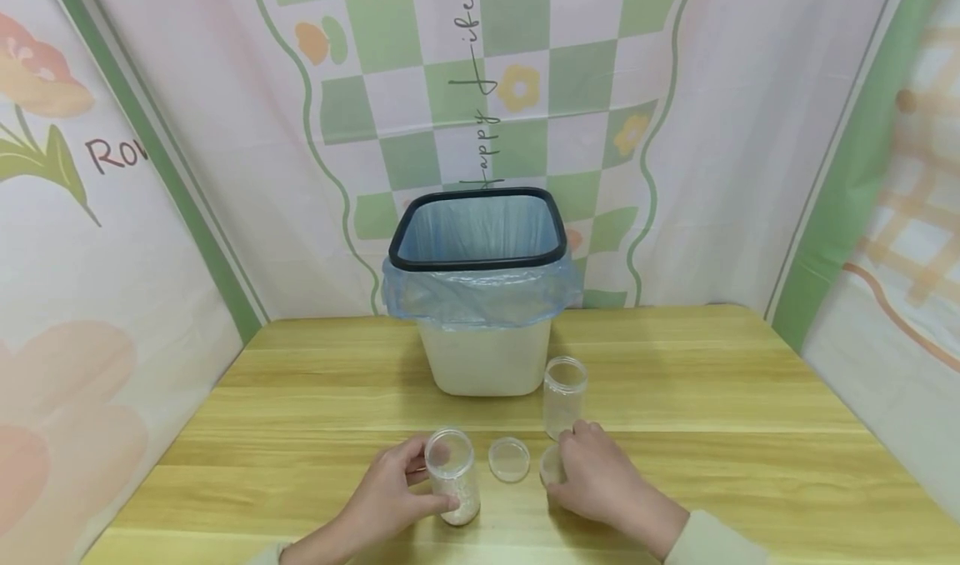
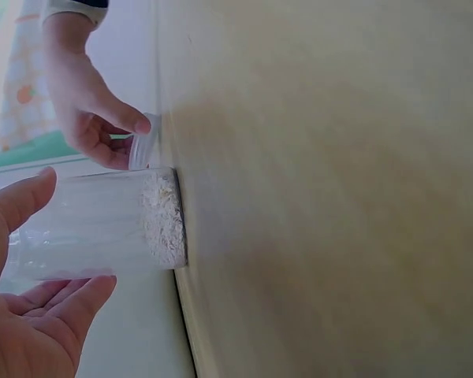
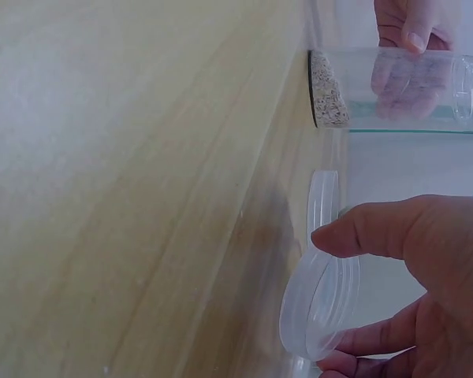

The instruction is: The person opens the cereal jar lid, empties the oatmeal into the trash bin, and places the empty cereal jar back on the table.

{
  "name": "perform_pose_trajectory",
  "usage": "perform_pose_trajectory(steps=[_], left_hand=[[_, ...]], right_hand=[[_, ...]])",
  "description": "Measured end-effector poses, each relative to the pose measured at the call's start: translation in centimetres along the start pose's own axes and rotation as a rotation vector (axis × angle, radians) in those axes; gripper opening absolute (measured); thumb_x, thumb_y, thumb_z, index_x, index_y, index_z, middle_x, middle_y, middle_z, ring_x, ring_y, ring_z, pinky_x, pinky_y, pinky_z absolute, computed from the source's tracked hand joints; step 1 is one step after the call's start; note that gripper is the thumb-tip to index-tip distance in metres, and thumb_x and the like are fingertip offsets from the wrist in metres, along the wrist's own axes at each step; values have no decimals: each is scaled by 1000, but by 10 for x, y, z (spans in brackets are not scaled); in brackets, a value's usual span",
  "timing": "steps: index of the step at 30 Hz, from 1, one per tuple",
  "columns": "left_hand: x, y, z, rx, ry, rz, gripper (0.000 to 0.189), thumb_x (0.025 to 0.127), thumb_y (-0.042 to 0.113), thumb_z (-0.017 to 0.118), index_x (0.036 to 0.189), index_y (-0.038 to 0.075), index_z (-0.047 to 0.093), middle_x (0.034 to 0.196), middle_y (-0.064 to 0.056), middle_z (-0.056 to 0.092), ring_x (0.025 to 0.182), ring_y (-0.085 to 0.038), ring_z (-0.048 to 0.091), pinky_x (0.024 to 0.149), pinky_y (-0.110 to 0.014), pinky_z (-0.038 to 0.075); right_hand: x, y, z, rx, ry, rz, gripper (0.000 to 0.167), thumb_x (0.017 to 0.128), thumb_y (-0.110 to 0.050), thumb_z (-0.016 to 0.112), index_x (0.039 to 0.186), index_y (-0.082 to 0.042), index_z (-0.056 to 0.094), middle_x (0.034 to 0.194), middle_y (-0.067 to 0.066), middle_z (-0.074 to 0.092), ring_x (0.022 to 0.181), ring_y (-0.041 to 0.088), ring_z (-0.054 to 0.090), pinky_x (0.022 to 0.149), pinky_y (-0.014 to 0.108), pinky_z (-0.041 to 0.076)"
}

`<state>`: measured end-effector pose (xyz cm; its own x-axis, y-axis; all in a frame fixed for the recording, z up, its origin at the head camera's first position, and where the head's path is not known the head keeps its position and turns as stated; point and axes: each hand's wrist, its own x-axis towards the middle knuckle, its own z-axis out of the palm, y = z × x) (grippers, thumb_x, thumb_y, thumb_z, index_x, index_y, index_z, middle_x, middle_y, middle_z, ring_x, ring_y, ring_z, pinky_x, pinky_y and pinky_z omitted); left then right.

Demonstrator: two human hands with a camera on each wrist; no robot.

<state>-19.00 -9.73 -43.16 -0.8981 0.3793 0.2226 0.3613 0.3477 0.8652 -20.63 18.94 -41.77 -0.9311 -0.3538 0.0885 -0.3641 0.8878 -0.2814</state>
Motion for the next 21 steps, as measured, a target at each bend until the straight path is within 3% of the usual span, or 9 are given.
perform_pose_trajectory(steps=[13, 21], left_hand=[[0, 1, 0, -8, -9, -38, 67, 72, 30, 86, 124, -1, 58, 115, -11, 65, 107, -27, 63, 87, -22, 51], [1, 3, -2, -7, -26, -21, 69, 71, 29, 87, 125, 0, 57, 117, -11, 64, 108, -28, 63, 87, -23, 51]], right_hand=[[0, -1, 4, -16, -4, -7, 53, 67, -31, 85, 97, 7, 65, 80, 3, 49, 74, 18, 44, 63, 34, 45], [-1, 0, 5, -23, 16, -17, 58, 68, -36, 85, 99, 9, 65, 85, 6, 53, 77, 20, 48, 67, 38, 49]])
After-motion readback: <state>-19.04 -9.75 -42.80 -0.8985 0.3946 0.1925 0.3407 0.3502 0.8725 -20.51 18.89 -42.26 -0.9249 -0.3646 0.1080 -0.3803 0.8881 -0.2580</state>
